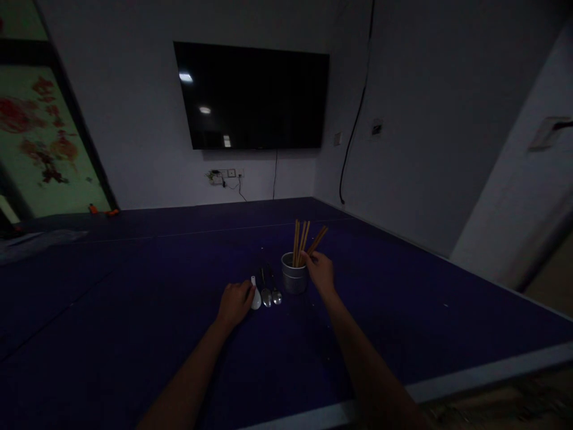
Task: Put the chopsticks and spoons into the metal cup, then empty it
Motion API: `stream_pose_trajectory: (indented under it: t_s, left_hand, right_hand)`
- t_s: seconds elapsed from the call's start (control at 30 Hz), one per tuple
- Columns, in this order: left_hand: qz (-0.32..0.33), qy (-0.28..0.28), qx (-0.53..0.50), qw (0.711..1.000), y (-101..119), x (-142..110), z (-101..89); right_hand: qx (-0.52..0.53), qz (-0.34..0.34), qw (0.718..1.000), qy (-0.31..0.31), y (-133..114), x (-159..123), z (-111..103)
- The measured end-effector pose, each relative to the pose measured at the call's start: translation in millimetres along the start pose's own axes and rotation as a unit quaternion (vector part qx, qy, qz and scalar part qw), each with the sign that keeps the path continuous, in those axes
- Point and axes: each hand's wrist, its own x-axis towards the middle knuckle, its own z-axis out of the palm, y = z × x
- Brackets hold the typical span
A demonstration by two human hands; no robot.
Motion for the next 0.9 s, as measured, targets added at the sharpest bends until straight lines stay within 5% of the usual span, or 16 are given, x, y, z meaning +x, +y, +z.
stream_pose_trajectory:
  t_s: [0.5, 0.9]
  left_hand:
    - [-0.002, -0.017, 0.012, 1.000, -0.3, 1.3, 1.3]
    - [-0.001, -0.025, 0.018, 1.000, -0.2, 1.8, 1.6]
  right_hand:
    - [-0.017, -0.014, 0.999, 0.036, -10.3, -8.4, -1.5]
    - [-0.027, 0.037, 0.997, 0.066, -17.2, -13.9, -5.8]
